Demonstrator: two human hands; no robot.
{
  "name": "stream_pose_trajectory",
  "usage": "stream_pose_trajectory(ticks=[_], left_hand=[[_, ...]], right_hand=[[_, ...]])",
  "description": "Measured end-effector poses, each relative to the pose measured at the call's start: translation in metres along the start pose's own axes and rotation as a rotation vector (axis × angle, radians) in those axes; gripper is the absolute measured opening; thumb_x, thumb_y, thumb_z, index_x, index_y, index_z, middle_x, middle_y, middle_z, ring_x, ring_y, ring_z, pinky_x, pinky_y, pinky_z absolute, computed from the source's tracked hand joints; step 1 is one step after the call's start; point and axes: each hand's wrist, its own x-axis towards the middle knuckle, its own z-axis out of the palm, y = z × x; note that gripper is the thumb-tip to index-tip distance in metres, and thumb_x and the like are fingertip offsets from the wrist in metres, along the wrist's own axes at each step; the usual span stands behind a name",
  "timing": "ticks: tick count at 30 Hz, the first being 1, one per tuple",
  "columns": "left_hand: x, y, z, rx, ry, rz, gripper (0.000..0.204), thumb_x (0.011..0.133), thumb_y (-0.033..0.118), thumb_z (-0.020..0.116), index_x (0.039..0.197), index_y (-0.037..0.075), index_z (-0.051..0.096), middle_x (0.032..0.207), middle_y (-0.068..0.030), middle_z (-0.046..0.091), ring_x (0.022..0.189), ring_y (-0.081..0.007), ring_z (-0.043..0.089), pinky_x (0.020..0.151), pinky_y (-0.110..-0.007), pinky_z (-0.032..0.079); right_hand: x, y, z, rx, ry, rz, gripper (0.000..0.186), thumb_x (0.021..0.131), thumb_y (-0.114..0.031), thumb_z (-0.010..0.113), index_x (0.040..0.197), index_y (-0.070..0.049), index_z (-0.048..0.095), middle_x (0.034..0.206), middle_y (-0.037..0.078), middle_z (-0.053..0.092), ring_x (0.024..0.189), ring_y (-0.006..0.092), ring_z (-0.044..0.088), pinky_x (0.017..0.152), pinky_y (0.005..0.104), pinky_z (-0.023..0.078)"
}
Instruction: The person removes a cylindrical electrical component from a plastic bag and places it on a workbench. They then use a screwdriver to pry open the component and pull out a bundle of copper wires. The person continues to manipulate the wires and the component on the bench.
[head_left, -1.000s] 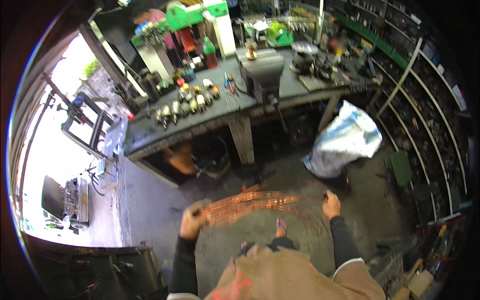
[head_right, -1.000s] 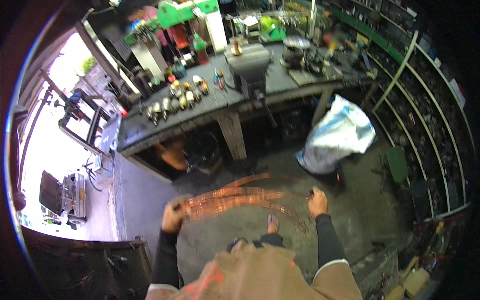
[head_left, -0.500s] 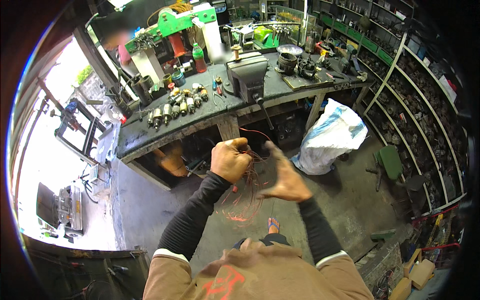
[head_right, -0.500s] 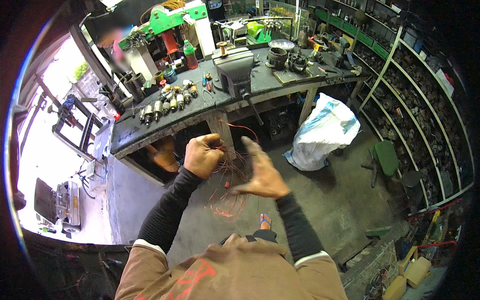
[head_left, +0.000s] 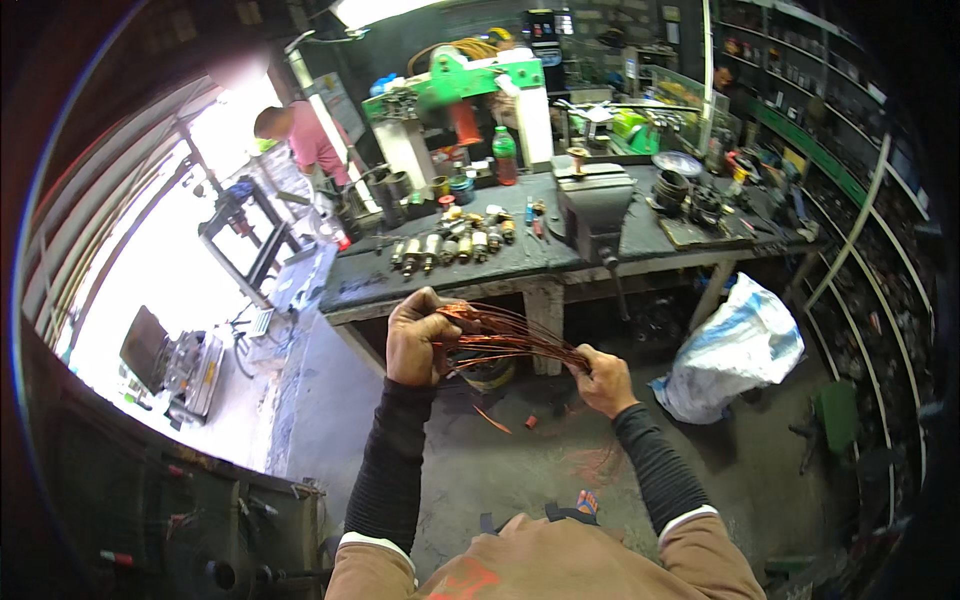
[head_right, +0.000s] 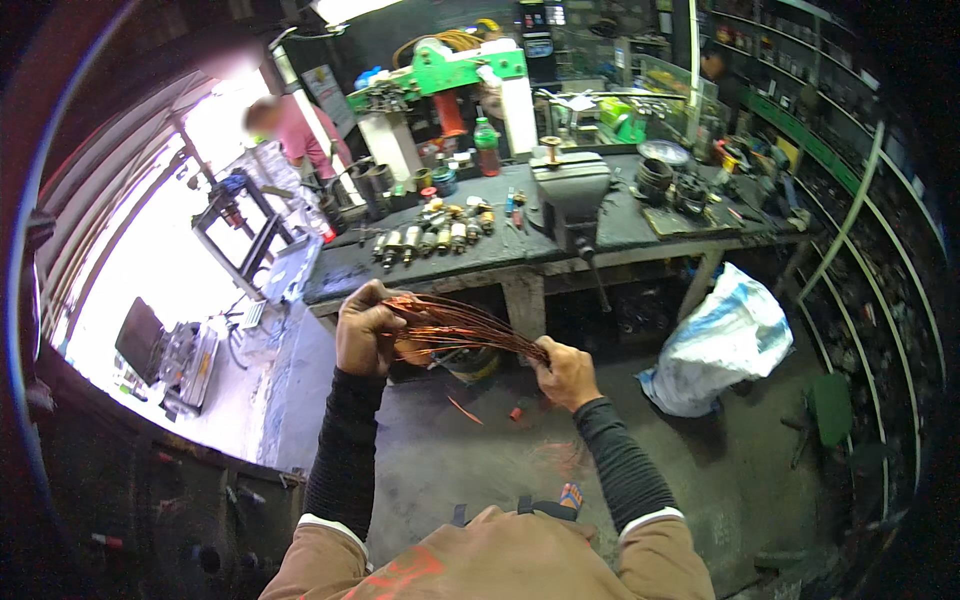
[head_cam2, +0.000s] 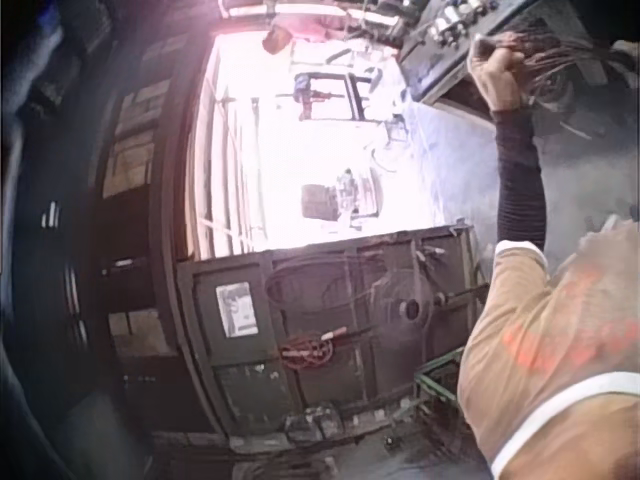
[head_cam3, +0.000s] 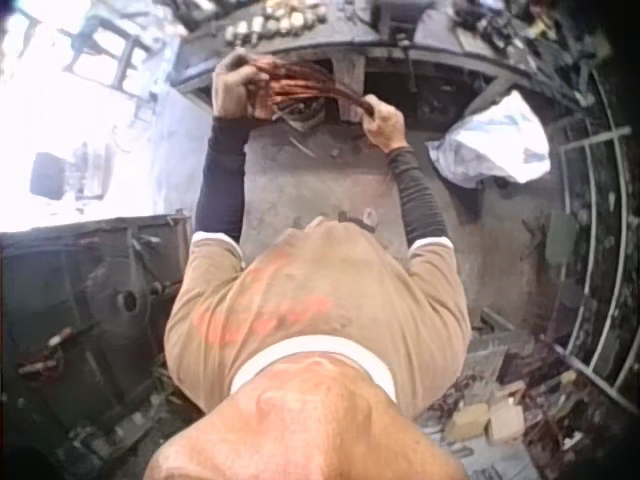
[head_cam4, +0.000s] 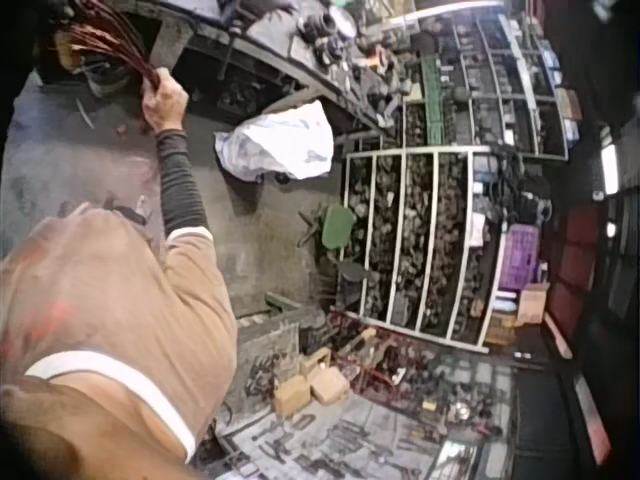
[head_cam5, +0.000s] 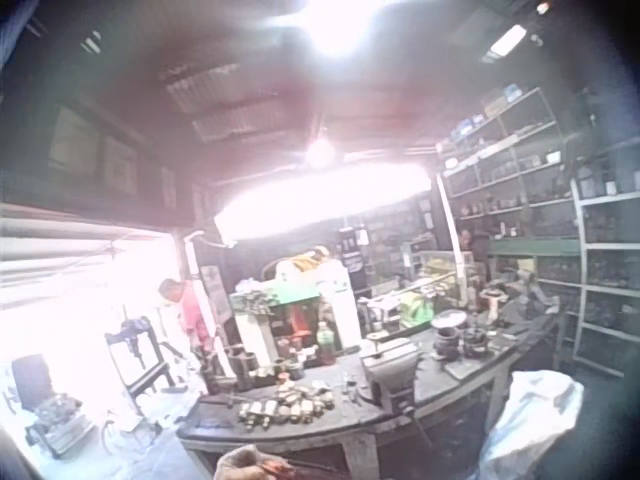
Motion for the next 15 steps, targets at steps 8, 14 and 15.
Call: stream_pose_trajectory(ticks=[8,14,15], left_hand=[[-0.033,-0.007,0.025,1.784,-0.511,0.306,0.102,0.071,0.029,0.081,0.159,0.013,0.034,0.154,-0.0242,0.042,0.15,-0.0441,0.031,0.126,-0.056,0.013],[-0.006,-0.076,-0.019,1.39,-0.417,-0.073,0.024,0.078,0.023,0.074,0.092,0.004,0.076,0.082,-0.02,0.073,0.08,-0.035,0.074,0.074,-0.046,0.058],[-0.013,-0.083,-0.019,1.197,-0.367,-0.021,0.025,0.079,0.024,0.078,0.092,0.003,0.074,0.08,-0.0169,0.073,0.077,-0.0293,0.073,0.072,-0.043,0.057]], right_hand=[[0.033,0.005,-0.033,-0.376,-0.286,-0.324,0.017,0.082,-0.012,0.067,0.091,-0.011,0.053,0.078,0.012,0.067,0.071,0.034,0.069,0.06,0.0475,0.052],[0.056,-0.015,-0.061,-0.126,-0.152,-0.365,0.013,0.079,-0.002,0.067,0.089,-0.006,0.061,0.072,0.015,0.065,0.068,0.036,0.068,0.061,0.0425,0.05],[0.059,-0.02,-0.066,-0.043,-0.149,-0.304,0.012,0.079,0.0,0.067,0.089,-0.004,0.061,0.072,0.016,0.065,0.068,0.0342,0.068,0.061,0.0396,0.05]])
